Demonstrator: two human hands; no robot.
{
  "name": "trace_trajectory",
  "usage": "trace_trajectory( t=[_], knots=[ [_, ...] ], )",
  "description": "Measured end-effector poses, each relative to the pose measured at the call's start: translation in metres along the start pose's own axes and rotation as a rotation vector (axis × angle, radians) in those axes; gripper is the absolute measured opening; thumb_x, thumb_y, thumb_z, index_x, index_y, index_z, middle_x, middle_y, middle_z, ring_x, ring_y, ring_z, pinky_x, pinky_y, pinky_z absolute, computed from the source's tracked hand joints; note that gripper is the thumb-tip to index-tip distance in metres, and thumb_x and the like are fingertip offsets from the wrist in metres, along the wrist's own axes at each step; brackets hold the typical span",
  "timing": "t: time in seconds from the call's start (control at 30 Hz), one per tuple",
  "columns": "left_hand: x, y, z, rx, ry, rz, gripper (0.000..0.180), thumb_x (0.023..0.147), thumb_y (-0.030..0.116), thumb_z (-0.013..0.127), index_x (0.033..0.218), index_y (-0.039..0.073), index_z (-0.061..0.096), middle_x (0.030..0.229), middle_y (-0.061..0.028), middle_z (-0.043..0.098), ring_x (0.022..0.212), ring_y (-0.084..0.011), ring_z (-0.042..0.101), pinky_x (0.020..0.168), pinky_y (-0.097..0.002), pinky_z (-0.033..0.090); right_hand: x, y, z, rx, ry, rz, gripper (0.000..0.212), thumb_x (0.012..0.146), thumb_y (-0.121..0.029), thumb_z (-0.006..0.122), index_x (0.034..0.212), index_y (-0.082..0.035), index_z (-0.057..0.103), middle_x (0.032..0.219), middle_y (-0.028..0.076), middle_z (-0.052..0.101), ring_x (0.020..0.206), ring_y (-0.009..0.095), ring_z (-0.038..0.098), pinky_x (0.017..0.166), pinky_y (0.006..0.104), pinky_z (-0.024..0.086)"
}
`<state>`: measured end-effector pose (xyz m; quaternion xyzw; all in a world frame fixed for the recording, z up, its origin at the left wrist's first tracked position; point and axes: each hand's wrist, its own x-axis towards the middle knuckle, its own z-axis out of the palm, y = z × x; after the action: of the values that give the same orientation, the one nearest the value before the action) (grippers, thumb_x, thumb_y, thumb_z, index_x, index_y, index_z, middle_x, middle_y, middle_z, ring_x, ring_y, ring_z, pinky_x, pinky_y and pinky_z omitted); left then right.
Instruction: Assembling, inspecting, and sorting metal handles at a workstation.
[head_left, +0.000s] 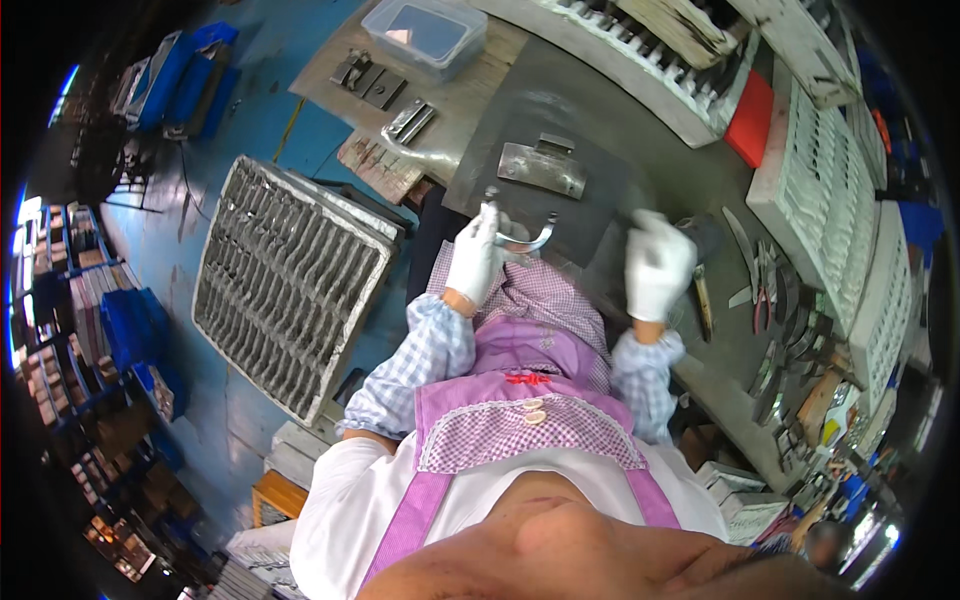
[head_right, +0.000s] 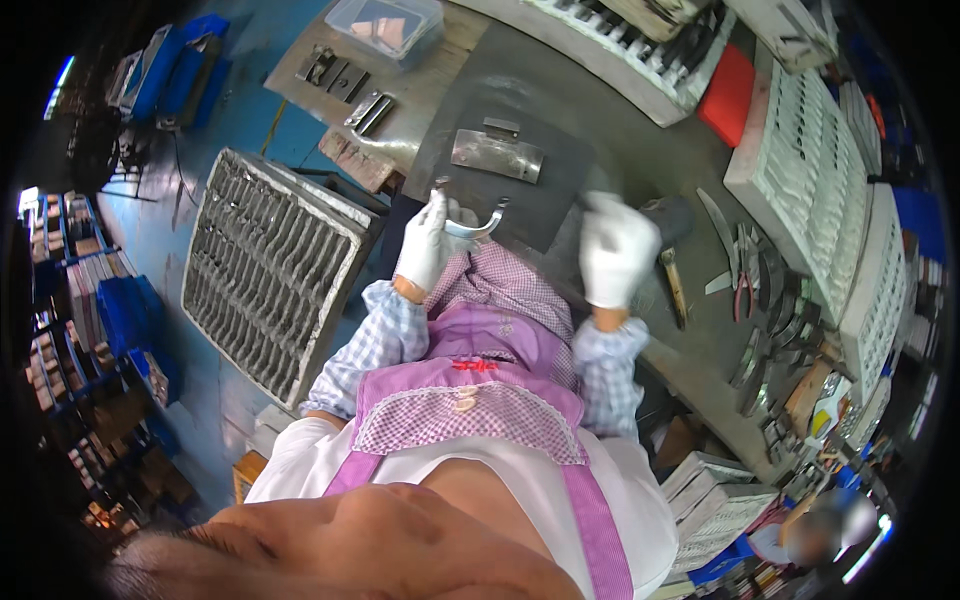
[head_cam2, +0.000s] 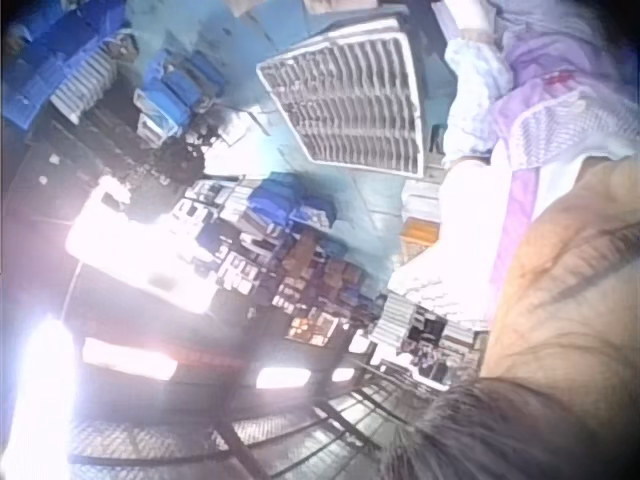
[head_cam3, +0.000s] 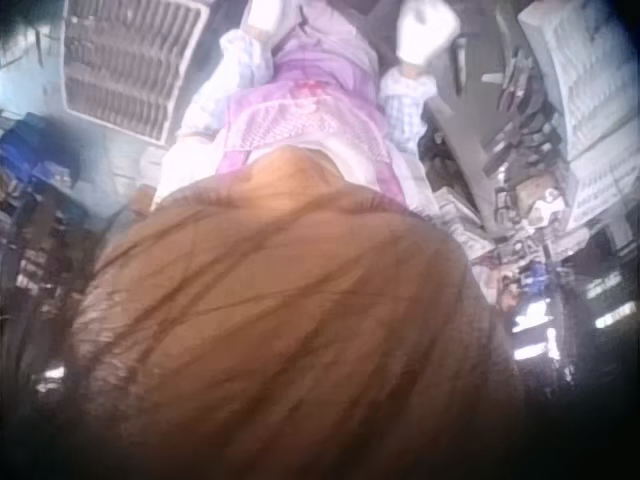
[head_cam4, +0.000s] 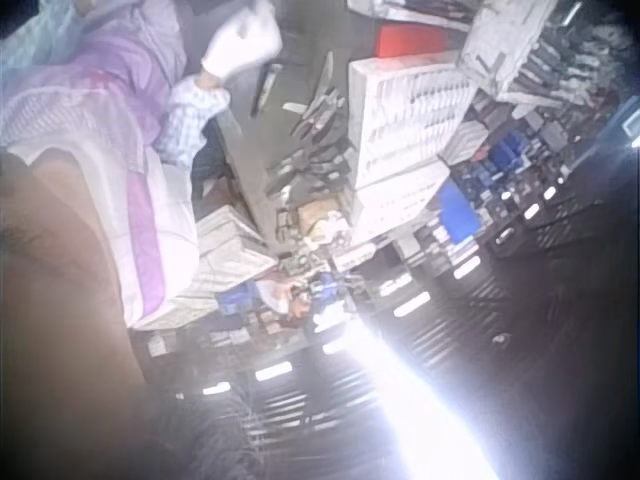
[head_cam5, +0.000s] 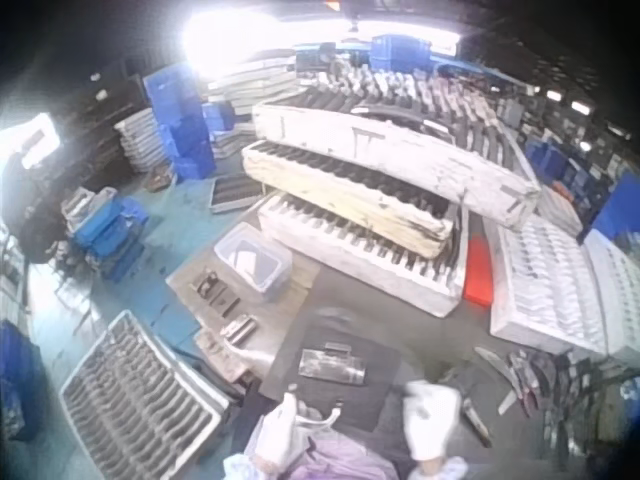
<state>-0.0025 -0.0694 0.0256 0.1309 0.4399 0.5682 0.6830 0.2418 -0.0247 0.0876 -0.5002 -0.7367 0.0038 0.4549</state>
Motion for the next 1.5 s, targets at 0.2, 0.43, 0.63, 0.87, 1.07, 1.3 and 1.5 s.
trace_trajectory(
  t=[0.2,0.43,0.63,0.87,1.07,1.3,1.5],
  knots=[
    [-0.025,0.038,-0.016,0.782,-0.052,0.321,0.021,0.103,0.018,0.054,0.109,-0.001,0.061,0.099,-0.0135,0.07,0.089,-0.0289,0.072,0.078,-0.036,0.059,-0.106,0.095,-0.076,-0.698,-0.302,0.571,0.049,0.086,-0.03,0.074,0.128,-0.006,0.065,0.11,0.016,0.069,0.099,0.03,0.066,0.089,0.0433,0.05],
    [0.036,0.023,0.009,1.56,-0.509,0.664,0.017,0.092,0.015,0.061,0.108,0.012,0.066,0.088,-0.0106,0.067,0.082,-0.0318,0.067,0.072,-0.0427,0.054,0.019,-0.033,-0.063,1.014,-0.288,1.358,0.015,0.094,-0.018,0.067,0.1,-0.004,0.064,0.058,-0.006,0.041,0.039,0.003,0.031,0.036,0.0234,0.023],
    [0.04,0.03,0.03,1.42,-0.591,0.718,0.013,0.09,0.013,0.063,0.102,0.01,0.066,0.088,-0.0129,0.069,0.083,-0.0333,0.068,0.072,-0.0443,0.055,-0.045,0.033,-0.076,0.069,-0.361,0.616,0.022,0.092,-0.017,0.067,0.102,0.003,0.07,0.067,0.007,0.066,0.051,0.02,0.057,0.05,0.0414,0.043],
    [0.032,0.025,0.019,1.564,-0.524,0.738,0.019,0.086,0.009,0.063,0.105,0.01,0.065,0.088,-0.0117,0.068,0.081,-0.0324,0.068,0.071,-0.043,0.055,-0.006,0.043,-0.11,-0.764,-0.707,0.395,0.028,0.077,-0.015,0.072,0.104,-0.017,0.074,0.092,0.012,0.072,0.078,0.032,0.069,0.07,0.0429,0.056],
    [0.016,-0.01,0.036,0.539,-0.027,0.137,0.025,0.099,0.025,0.064,0.114,0.007,0.068,0.083,-0.0052,0.071,0.066,-0.0149,0.064,0.062,-0.0282,0.051,0.003,-0.053,0.001,0.011,-0.588,-0.009,0.037,0.076,-0.012,0.07,0.113,-0.015,0.069,0.103,0.007,0.07,0.086,0.028,0.068,0.077,0.0419,0.055],
    [0.052,0.053,0.027,0.624,0.305,0.321,0.027,0.093,0.029,0.073,0.101,0.003,0.069,0.072,-0.0005,0.06,0.062,-0.0096,0.056,0.058,-0.0253,0.046,0.011,-0.026,0.098,0.581,-0.233,0.751,0.023,0.091,-0.008,0.069,0.112,0.001,0.071,0.08,0.01,0.072,0.052,0.013,0.063,0.058,0.0266,0.05],
    [0.077,0.015,0.007,1.052,0.316,0.502,0.032,0.084,0.028,0.081,0.095,0.004,0.065,0.083,-0.0084,0.066,0.073,-0.0206,0.063,0.07,-0.0334,0.051,0.004,0.0,0.103,0.431,-0.103,0.562,0.021,0.087,-0.008,0.074,0.108,-0.007,0.075,0.087,0.006,0.071,0.071,0.016,0.067,0.066,0.0291,0.052]
  ],
)
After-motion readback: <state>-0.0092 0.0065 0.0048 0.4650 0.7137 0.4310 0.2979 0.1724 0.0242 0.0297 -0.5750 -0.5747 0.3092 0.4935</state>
